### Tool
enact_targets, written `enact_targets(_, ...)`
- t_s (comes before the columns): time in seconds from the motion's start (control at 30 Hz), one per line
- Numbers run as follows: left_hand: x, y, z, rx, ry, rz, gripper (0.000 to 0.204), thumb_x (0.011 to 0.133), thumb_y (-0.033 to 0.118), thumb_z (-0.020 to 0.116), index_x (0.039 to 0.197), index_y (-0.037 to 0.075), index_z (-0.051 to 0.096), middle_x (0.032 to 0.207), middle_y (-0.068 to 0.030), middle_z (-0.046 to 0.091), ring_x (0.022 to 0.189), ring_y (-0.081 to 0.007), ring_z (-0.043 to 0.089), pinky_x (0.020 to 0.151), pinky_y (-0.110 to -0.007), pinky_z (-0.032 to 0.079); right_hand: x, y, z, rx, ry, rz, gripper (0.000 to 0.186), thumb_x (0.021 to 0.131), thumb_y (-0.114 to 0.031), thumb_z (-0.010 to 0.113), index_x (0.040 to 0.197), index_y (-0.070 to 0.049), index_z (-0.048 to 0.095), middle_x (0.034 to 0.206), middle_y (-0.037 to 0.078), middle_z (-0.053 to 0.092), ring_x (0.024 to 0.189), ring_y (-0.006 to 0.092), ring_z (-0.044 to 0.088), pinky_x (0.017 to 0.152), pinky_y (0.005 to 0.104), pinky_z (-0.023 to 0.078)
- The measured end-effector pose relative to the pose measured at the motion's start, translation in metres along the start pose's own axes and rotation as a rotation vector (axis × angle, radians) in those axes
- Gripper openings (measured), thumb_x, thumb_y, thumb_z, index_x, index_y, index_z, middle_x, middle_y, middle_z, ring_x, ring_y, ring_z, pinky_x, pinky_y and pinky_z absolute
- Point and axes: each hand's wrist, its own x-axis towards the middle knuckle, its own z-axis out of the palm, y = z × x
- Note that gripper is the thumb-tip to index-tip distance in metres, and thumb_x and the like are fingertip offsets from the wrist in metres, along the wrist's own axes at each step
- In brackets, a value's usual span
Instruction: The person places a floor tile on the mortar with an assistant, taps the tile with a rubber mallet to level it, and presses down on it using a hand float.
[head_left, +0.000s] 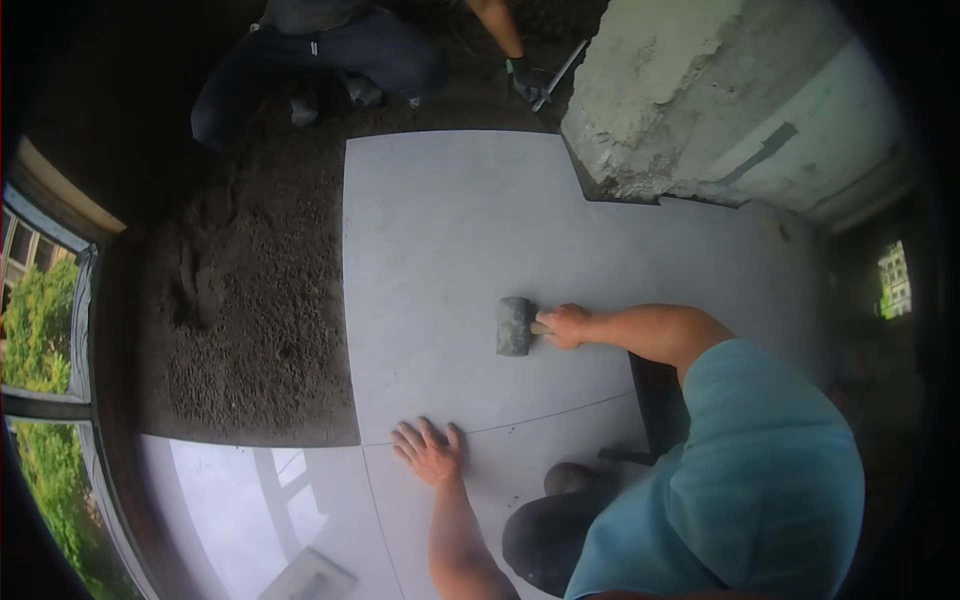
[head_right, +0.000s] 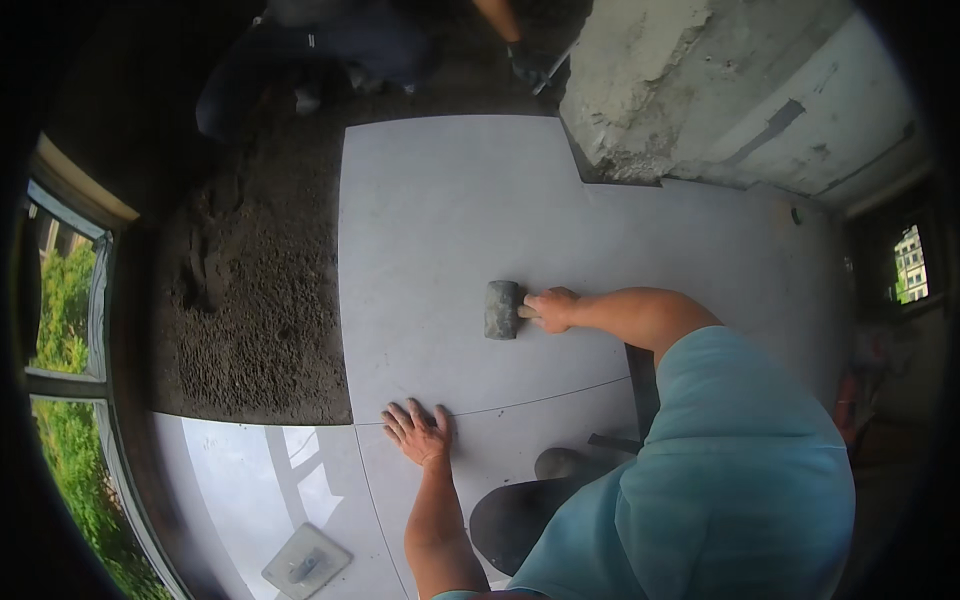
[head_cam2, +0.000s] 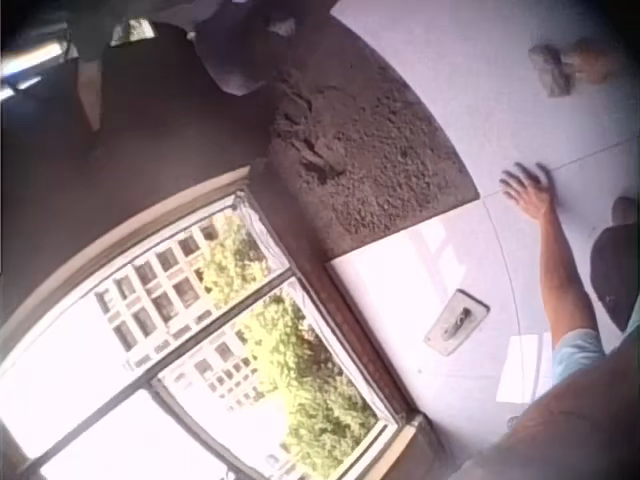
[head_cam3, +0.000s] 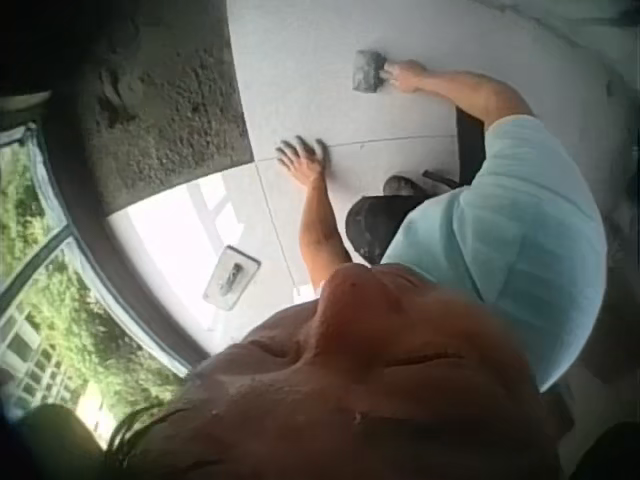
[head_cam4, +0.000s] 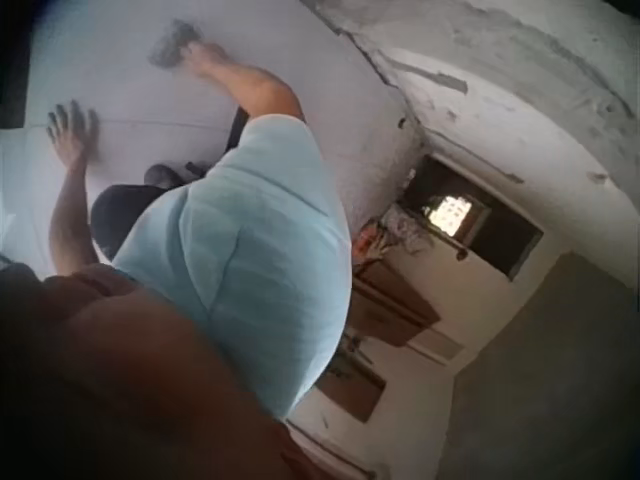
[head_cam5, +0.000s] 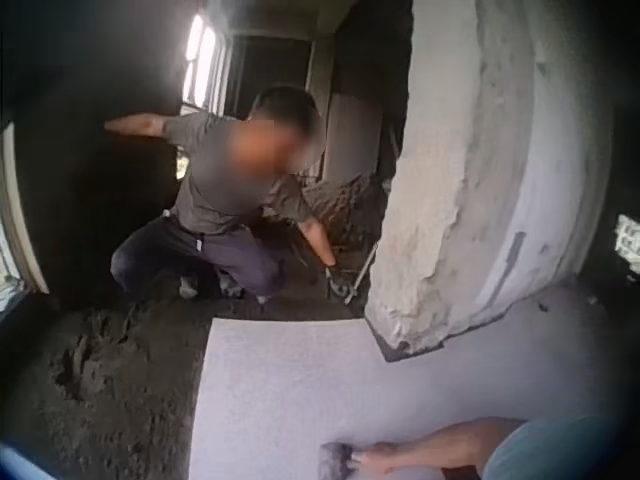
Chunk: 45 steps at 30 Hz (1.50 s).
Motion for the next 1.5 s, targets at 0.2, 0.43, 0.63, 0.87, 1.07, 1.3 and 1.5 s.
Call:
enact_targets(0.2, -0.003, -0.008, -0.001, 0.048, 0.028, 0.050, 0.063, 0.083, 0.045, 0.061, 0.134, 0.009, 0.055, 0.150, -0.0279, 0.036, 0.143, -0.0463, 0.025, 0.118, -0.055, 0.018, -0.031, 0.048, 0.035, -0.072, 0.182, 0.004, 0.027, 0.079, -0.008, 0.062, 0.106, -0.005, 0.059, 0.121, 0.016, 0.052, 0.120, 0.0329, 0.050, 0.095, 0.0454, 0.046)
enact_targets(0.43, -0.011, 0.030, -0.022, 0.144, -0.209, -0.075, 0.064, 0.092, 0.047, 0.049, 0.146, 0.013, 0.044, 0.156, -0.0282, 0.023, 0.146, -0.0475, 0.015, 0.118, -0.056, 0.014, -0.054, 0.062, 0.067, 0.009, 0.458, 0.014, 0.024, 0.084, -0.010, 0.057, 0.107, -0.008, 0.055, 0.119, 0.013, 0.052, 0.118, 0.0290, 0.050, 0.097, 0.0428, 0.041)
enact_targets(0.63, -0.045, 0.067, -0.020, 0.182, -0.376, -0.119, 0.073, 0.090, 0.055, 0.051, 0.151, 0.018, 0.035, 0.158, -0.0298, 0.012, 0.147, -0.0473, 0.010, 0.118, -0.056, 0.013, -0.064, 0.076, 0.070, -0.081, 0.526, -0.019, 0.022, 0.088, -0.017, 0.054, 0.108, -0.010, 0.057, 0.114, 0.010, 0.056, 0.115, 0.0261, 0.052, 0.095, 0.0416, 0.040)
enact_targets(0.87, -0.033, 0.071, -0.052, 0.016, -0.297, -0.042, 0.056, 0.086, 0.038, 0.067, 0.136, 0.018, 0.054, 0.151, -0.0241, 0.037, 0.143, -0.0387, 0.030, 0.117, -0.048, 0.026, -0.037, 0.074, 0.072, -0.048, 0.568, -0.119, 0.020, 0.084, -0.011, 0.054, 0.104, -0.008, 0.054, 0.110, 0.015, 0.055, 0.110, 0.0321, 0.052, 0.093, 0.0440, 0.043)
enact_targets(1.07, -0.175, 0.057, -0.069, -0.078, -0.266, -0.172, 0.054, 0.084, 0.035, 0.068, 0.132, 0.012, 0.056, 0.146, -0.0168, 0.045, 0.141, -0.0338, 0.035, 0.117, -0.053, 0.024, -0.031, 0.101, 0.085, -0.166, 0.521, -0.110, 0.031, 0.078, -0.003, 0.059, 0.108, -0.003, 0.051, 0.118, 0.018, 0.050, 0.117, 0.0375, 0.047, 0.101, 0.0462, 0.041)
enact_targets(1.3, -0.314, -0.172, -0.149, 0.143, 0.086, -1.171, 0.062, 0.083, 0.036, 0.066, 0.136, 0.007, 0.052, 0.141, -0.0224, 0.050, 0.126, -0.0350, 0.051, 0.108, -0.044, 0.039, -0.052, 0.128, 0.111, 0.025, 0.302, -0.244, 0.028, 0.081, -0.010, 0.067, 0.105, 0.000, 0.057, 0.104, 0.025, 0.063, 0.099, 0.0447, 0.061, 0.086, 0.0514, 0.048)
enact_targets(1.5, -0.184, -0.290, -0.172, -0.072, 0.373, -1.336, 0.082, 0.077, 0.049, 0.070, 0.134, -0.006, 0.050, 0.127, -0.0284, 0.059, 0.122, -0.0403, 0.055, 0.103, -0.043, 0.045, -0.099, -0.048, 0.124, 0.019, 0.058, -0.664, 0.026, 0.078, -0.024, 0.071, 0.097, -0.008, 0.062, 0.091, 0.018, 0.068, 0.085, 0.0411, 0.065, 0.076, 0.0495, 0.052)
